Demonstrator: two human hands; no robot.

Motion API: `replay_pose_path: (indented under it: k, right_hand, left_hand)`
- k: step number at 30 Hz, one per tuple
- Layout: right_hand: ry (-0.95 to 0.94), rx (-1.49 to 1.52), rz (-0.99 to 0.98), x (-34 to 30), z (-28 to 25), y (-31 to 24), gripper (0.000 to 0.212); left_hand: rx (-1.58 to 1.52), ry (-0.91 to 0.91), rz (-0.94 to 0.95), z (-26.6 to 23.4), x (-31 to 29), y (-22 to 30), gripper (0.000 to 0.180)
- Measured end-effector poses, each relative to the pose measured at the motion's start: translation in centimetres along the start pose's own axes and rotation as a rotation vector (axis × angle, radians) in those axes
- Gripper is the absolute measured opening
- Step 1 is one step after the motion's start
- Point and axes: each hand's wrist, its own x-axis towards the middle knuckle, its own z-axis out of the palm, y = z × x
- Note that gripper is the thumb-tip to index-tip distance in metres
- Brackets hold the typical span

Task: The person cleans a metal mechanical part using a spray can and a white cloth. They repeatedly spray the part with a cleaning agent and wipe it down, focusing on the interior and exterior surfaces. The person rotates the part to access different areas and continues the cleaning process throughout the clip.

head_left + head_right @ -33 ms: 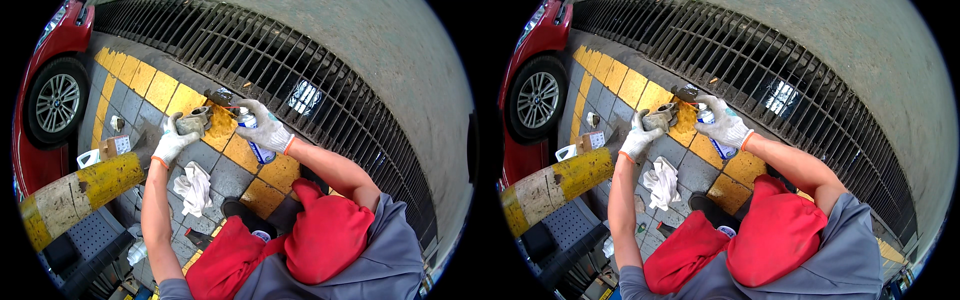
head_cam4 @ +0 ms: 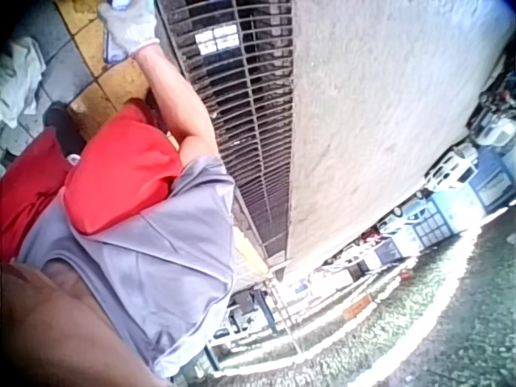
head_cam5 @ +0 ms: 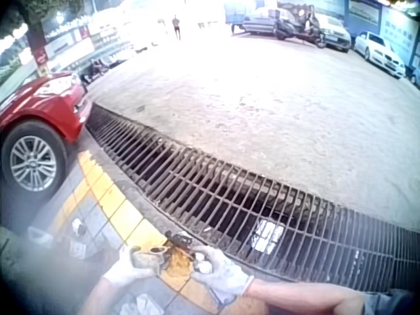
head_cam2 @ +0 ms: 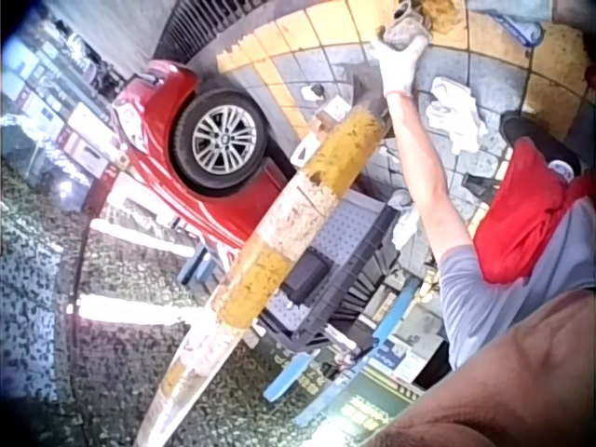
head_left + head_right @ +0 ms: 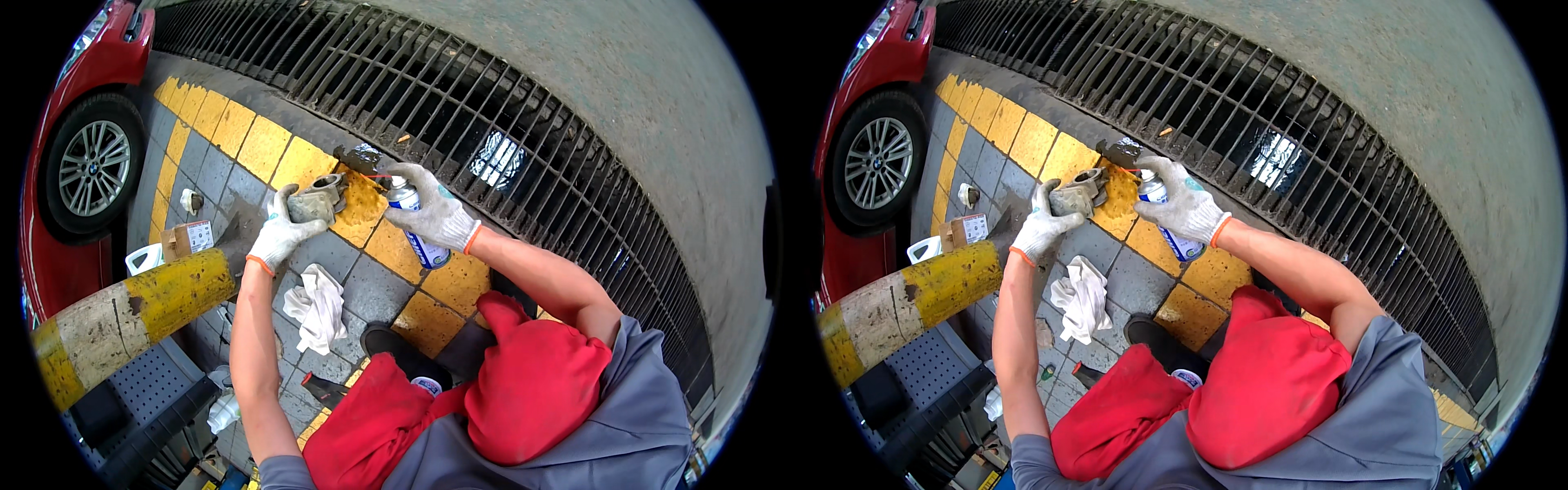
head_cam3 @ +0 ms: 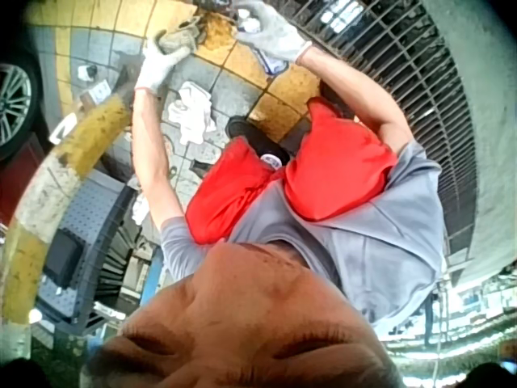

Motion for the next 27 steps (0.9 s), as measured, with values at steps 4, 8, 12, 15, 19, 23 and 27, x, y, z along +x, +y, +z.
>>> replay_pose_path:
  k: [4,8,12,15,19,23,27]
  right_hand:
    - [-0.007,0.012,0.014,-0.4,-0.1,-0.7,0.076]
    - [0.165,0.167,-0.081,-1.1,0.4,-1.6,0.075]
    - [-0.085,-0.18,-0.061,-0.5,-0.5,-0.4,0.077]
    - [0.045,-0.044,-0.081,-0.9,-0.3,-1.3,0.075]
    - [0.003,-0.14,-0.14,-0.4,-0.4,-1.4,0.072]
    - [-0.145,-0.363,-0.135,-0.2,0.3,-3.3,0.065]
    - [-0.22,-0.407,-0.168,0.2,1.7,-3.1,0.063]
  left_hand:
    - [0.083,-0.032,0.066,-0.1,0.0,-0.7,0.112]
    - [0.135,0.003,0.085,0.4,0.2,-0.5,0.104]
    - [-0.018,0.031,0.024,0.8,0.7,-0.6,0.091]
    - [-0.089,0.093,-0.059,0.7,0.7,-0.2,0.084]
    - [-0.193,0.137,-0.102,1.0,1.1,2.3,0.078]
    - [-0.09,0.117,-0.173,0.5,2.3,3.7,0.079]
    - [0.023,0.131,-0.162,0.9,4.1,3.3,0.09]
